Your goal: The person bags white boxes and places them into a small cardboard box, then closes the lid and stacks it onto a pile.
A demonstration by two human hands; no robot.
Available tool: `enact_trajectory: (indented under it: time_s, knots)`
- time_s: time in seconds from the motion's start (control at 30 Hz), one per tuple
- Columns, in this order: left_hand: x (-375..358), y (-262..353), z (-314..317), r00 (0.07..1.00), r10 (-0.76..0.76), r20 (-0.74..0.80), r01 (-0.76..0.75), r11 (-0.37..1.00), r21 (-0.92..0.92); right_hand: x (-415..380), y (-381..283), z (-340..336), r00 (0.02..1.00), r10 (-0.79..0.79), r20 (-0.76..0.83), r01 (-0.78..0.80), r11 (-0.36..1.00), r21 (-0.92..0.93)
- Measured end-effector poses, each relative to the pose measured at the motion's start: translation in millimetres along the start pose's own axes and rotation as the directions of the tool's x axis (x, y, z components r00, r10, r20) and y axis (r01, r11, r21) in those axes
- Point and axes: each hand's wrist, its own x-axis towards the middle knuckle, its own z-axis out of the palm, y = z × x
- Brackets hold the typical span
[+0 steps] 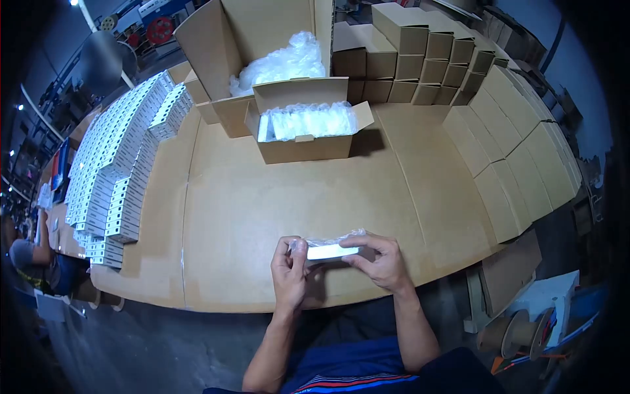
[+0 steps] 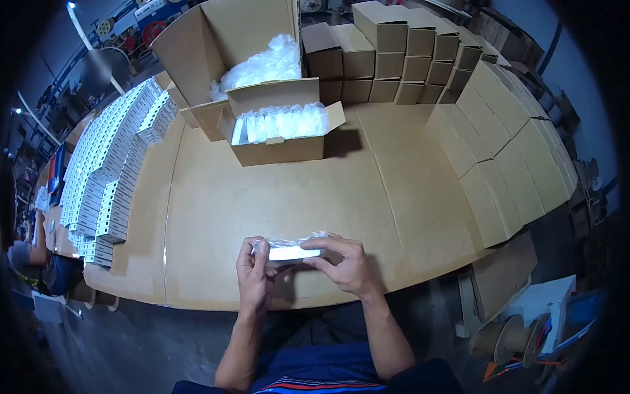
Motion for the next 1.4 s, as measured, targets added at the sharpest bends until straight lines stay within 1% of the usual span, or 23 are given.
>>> enact_trajectory:
  time_s: [0.07, 0.1, 0.13, 0.23, 0.33, 0.4, 0.43, 0.47, 0.53, 0.57, 0.67, 0.7, 0.8, 0.83, 0.93, 0.97, 1.07, 1.13, 1.17, 1.27, 1.3, 1.37, 1.4]
  knots:
    - [2, -4, -7, 1.000, -0.012, 0.027, 0.013, 1.000, -0.026, 1, 0, -3, 0.999, 0.039, 0.012, -0.039, 0.999, 0.006]
    - [2, -5, -8, 0.999, -0.018, 0.042, 0.020, 0.999, -0.050, -1, -1, -5, 0.994, 0.101, 0.035, -0.102, 0.995, 0.013]
    - [2, -4, -8, 0.998, -0.027, 0.058, 0.031, 0.997, -0.074, -1, 0, -6, 0.993, 0.106, 0.042, -0.107, 0.994, 0.017]
    - [-2, 7, 6, 0.996, -0.086, 0.007, 0.086, 0.977, -0.193, -1, 8, -8, 0.993, 0.108, 0.049, -0.109, 0.994, 0.027]
    - [-1, 10, 2, 0.996, -0.071, 0.062, 0.081, 0.982, -0.170, -1, 12, -9, 0.995, 0.099, 0.025, -0.100, 0.995, 0.025]
    - [-6, 26, 11, 0.996, -0.012, 0.086, 0.026, 0.988, -0.155, 1, 13, -12, 0.995, 0.102, -0.002, -0.102, 0.995, 0.008]
    - [-8, 32, 15, 0.995, 0.017, 0.099, -0.002, 0.989, -0.148, 2, 14, -14, 0.999, 0.054, 0.008, -0.054, 0.998, -0.012]
    - [-7, 31, 14, 0.984, 0.094, 0.154, -0.093, 0.996, -0.018, 4, 15, -15, 1.000, 0.005, 0.020, -0.005, 0.999, -0.032]
    - [-6, 27, 10, 0.932, 0.223, 0.286, -0.291, 0.931, 0.222, 9, 13, -18, 0.997, -0.055, 0.046, 0.059, 0.995, -0.086]
    - [-5, 28, 9, 0.919, 0.232, 0.320, -0.331, 0.894, 0.302, 11, 8, -20, 0.996, -0.066, 0.060, 0.073, 0.990, -0.120]
    - [-6, 32, 5, 0.946, 0.091, 0.310, -0.207, 0.907, 0.366, 16, 1, -27, 0.986, -0.123, 0.113, 0.146, 0.964, -0.223]
    - [-6, 32, 6, 0.952, 0.096, 0.290, -0.199, 0.915, 0.352, 19, -1, -27, 0.980, -0.145, 0.133, 0.176, 0.950, -0.257]
    - [0, 25, -3, 0.944, 0.109, 0.310, -0.231, 0.891, 0.390, 26, -23, -25, 0.993, -0.096, 0.068, 0.110, 0.963, -0.244]
    - [2, 25, -5, 0.942, 0.099, 0.320, -0.225, 0.895, 0.385, 29, -29, -22, 0.987, -0.144, 0.066, 0.156, 0.959, -0.236]
    - [6, 29, -9, 0.944, 0.075, 0.320, -0.212, 0.883, 0.419, 37, -29, -27, 0.938, -0.145, 0.315, 0.238, 0.929, -0.282]
    - [8, 31, -11, 0.949, 0.070, 0.309, -0.201, 0.887, 0.415, 43, -32, -26, 0.909, -0.212, 0.359, 0.339, 0.878, -0.338]
    - [16, 38, -17, 0.955, 0.060, 0.291, -0.176, 0.905, 0.388, 62, -43, -26, 0.851, -0.214, 0.479, 0.450, 0.767, -0.457]
    - [26, 49, -21, 0.952, 0.062, 0.300, -0.171, 0.920, 0.353, 78, -48, -24, 0.848, -0.156, 0.506, 0.405, 0.807, -0.430]
    - [42, 36, -41, 0.925, -0.002, 0.381, -0.133, 0.936, 0.327, 88, -50, -23, 0.845, -0.128, 0.519, 0.381, 0.824, -0.418]
    - [79, 81, -47, 0.929, 0.182, 0.323, -0.350, 0.718, 0.602, 127, -60, -21, 0.903, -0.173, 0.392, 0.351, 0.825, -0.443]
    - [99, 89, -55, 0.935, 0.202, 0.291, -0.346, 0.690, 0.636, 141, -58, -21, 0.908, -0.253, 0.334, 0.391, 0.798, -0.458]
    - [154, 91, -74, 0.941, 0.247, 0.229, -0.336, 0.631, 0.699, 164, -66, -9, 0.977, -0.170, 0.126, 0.208, 0.884, -0.418]
    - [177, 92, -78, 0.930, 0.261, 0.260, -0.367, 0.595, 0.715, 175, -65, -2, 0.994, -0.106, 0.023, 0.106, 0.910, -0.402]
